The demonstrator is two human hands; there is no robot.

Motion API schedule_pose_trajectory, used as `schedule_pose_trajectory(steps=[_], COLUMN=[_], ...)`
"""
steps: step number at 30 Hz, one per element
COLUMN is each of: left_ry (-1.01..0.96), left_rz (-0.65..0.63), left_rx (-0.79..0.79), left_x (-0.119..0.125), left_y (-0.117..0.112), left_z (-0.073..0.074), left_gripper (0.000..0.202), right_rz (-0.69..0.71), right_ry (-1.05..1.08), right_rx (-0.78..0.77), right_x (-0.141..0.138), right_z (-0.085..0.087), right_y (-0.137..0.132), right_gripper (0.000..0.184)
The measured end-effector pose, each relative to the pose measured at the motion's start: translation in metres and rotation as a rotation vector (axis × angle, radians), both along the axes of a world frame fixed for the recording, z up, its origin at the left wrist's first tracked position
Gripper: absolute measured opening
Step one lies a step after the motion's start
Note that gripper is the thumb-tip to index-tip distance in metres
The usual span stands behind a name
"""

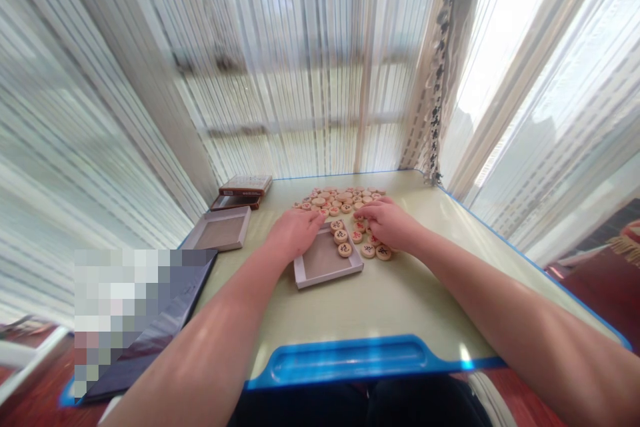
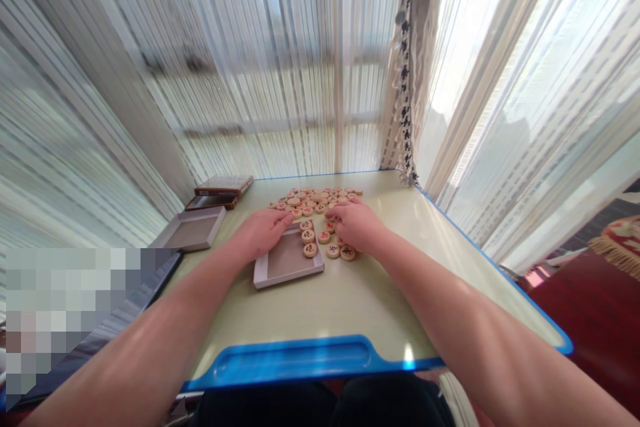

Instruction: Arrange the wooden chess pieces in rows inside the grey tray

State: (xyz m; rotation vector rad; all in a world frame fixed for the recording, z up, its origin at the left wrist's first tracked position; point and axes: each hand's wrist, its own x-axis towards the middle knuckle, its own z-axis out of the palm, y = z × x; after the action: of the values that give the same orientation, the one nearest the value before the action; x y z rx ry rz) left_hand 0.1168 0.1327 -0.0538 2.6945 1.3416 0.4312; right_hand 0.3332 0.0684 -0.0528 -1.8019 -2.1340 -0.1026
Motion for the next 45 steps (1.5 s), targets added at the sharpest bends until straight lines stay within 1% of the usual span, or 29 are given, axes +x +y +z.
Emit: schedule_pose_trajectory(steps=[4, 9, 14, 18, 21, 24, 27, 29, 33, 38, 41, 45], left_ry=[0.016, 0.011, 0.001, -0.023, -0.053, -0.096, -0.133, -0.133, -0.104, -0.076, -0.133, -0.242], left_rz=[-0.016, -0.005, -0.004, -0.068, -0.127, -0.170, -0.189, -0.181, -0.119, -0.060, -0.034, 0.037], left_rx=[0.000, -0.018, 0.000, 0.002, 0.022, 0.043, 0.057, 0.059, 0.050, -0.014, -0.052, -0.111], left_x=[0.000, 0.000, 0.000, 0.002, 0.002, 0.002, 0.002, 0.001, 0.000, 0.000, 0.002, 0.003], left_y=[0.000, 0.000, -0.001, -0.002, -0.003, -0.003, -0.005, -0.005, -0.005, -0.006, -0.004, 0.001], left_z=[0.001, 0.001, 0.000, 0.001, 0.001, 0.000, 0.001, 0.002, 0.003, 0.005, 0.004, 0.001], left_gripper=[0.052, 0.052, 0.054, 0.051, 0.047, 0.043, 0.040, 0.040, 0.038, 0.040, 0.039, 0.039], right_rz=[-0.006, 0.045, 0.011, -0.044, -0.022, 0.013, 0.025, 0.018, -0.001, -0.009, -0.017, -0.046], right_ry=[0.019, 0.039, 0.067, 0.149, 0.223, 0.242, 0.222, 0.201, 0.175, 0.155, 0.150, 0.110], right_rx=[0.012, 0.013, 0.048, 0.063, 0.118, 0.173, 0.173, 0.164, 0.146, 0.099, 0.092, 0.079], right_x=[0.001, 0.001, 0.000, 0.000, -0.002, -0.003, -0.002, -0.001, -0.001, -0.003, -0.003, 0.000], right_z=[-0.001, -0.003, 0.000, 0.004, 0.008, 0.009, 0.008, 0.006, 0.008, 0.012, 0.012, 0.008], right_y=[0.001, 0.002, 0.000, -0.002, -0.005, -0.006, -0.005, -0.004, -0.005, -0.007, -0.007, -0.004], right_gripper=[0.038, 0.037, 0.035, 0.042, 0.045, 0.042, 0.036, 0.034, 0.032, 0.030, 0.031, 0.034])
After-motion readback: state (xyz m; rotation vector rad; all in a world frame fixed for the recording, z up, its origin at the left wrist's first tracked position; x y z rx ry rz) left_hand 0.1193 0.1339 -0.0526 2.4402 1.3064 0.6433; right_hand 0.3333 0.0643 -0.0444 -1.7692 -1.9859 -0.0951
